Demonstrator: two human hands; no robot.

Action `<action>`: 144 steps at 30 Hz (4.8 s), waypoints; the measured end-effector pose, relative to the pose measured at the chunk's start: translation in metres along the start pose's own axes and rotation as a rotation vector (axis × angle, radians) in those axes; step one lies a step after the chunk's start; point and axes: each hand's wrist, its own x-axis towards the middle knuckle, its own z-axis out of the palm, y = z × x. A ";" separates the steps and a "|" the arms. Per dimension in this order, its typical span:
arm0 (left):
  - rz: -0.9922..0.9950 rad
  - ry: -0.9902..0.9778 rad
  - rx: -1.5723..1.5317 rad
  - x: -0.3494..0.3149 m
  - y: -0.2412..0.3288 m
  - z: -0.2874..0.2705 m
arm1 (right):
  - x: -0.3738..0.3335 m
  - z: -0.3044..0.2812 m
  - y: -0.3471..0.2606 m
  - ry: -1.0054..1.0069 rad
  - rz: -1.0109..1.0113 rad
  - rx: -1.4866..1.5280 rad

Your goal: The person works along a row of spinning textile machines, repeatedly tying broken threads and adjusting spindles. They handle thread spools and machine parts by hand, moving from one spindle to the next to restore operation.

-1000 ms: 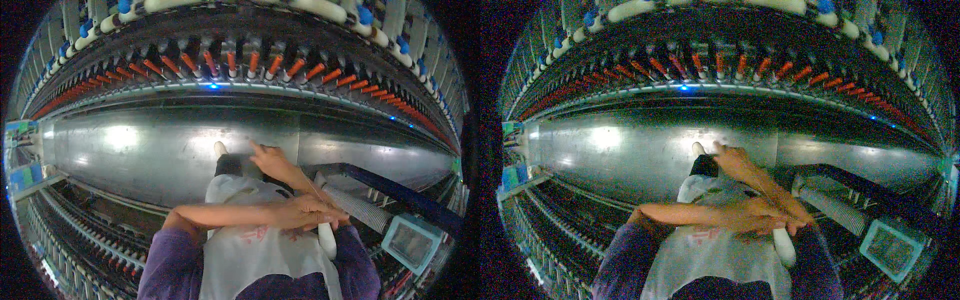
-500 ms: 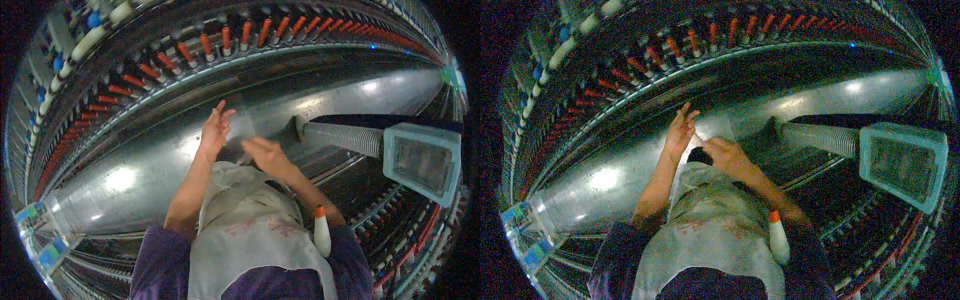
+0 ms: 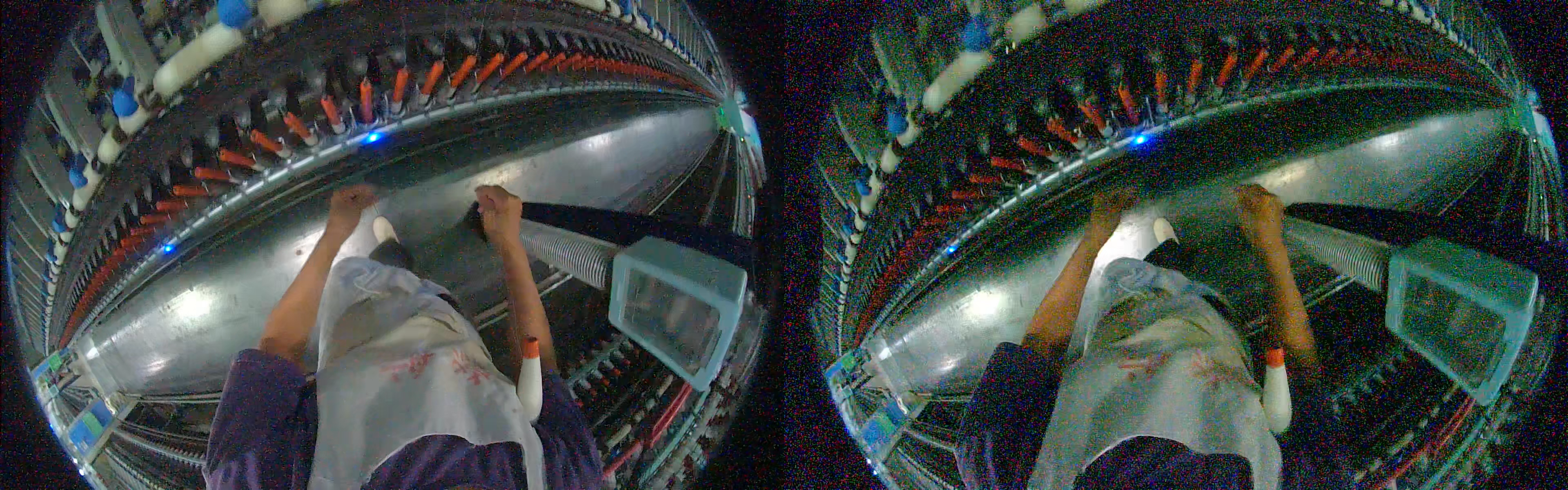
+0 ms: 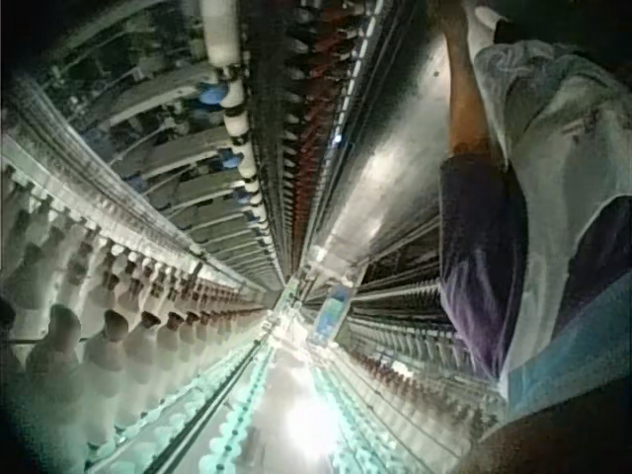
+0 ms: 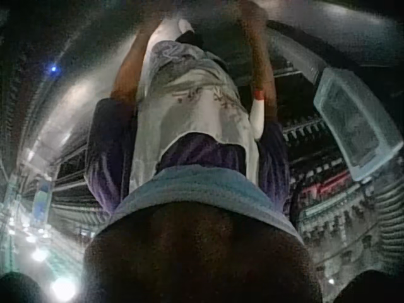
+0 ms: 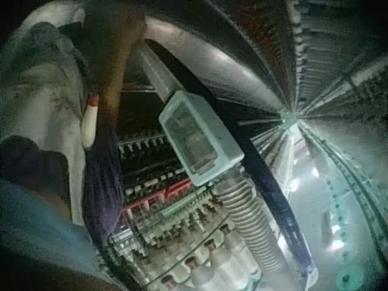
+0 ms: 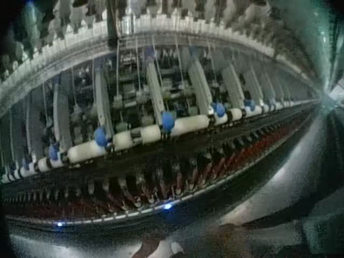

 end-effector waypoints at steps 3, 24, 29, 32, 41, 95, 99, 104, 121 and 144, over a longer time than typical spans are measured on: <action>0.248 0.119 0.274 0.030 0.012 0.019 | 0.007 -0.003 0.036 0.063 0.183 0.094; 0.899 0.588 0.443 0.042 0.244 0.051 | 0.098 -0.002 0.116 -0.452 -0.644 -0.295; 1.208 1.045 0.881 0.163 0.416 0.015 | 0.094 -0.009 0.132 -0.686 -0.543 -0.170; 0.841 1.114 1.122 0.251 0.451 -0.038 | 0.085 -0.027 0.143 -0.686 -0.303 0.218; 0.356 0.885 1.440 0.289 0.438 -0.133 | 0.064 -0.058 0.169 -0.729 -0.120 0.085; 1.084 -0.136 2.344 0.308 0.471 0.322 | 0.086 -0.044 0.337 -0.438 -0.589 0.041; 0.784 -0.194 2.628 0.339 0.446 0.318 | 0.092 -0.064 0.358 -0.595 -0.455 -0.046; 0.765 -0.284 2.686 0.335 0.447 0.315 | 0.099 -0.108 0.348 -0.458 -0.406 0.182; 0.048 0.046 0.548 0.098 0.257 0.304 | 0.128 -0.108 0.320 -0.712 -0.498 0.040; 0.877 0.453 2.116 0.431 0.517 0.259 | 0.101 -0.137 0.344 -0.662 -0.419 -0.001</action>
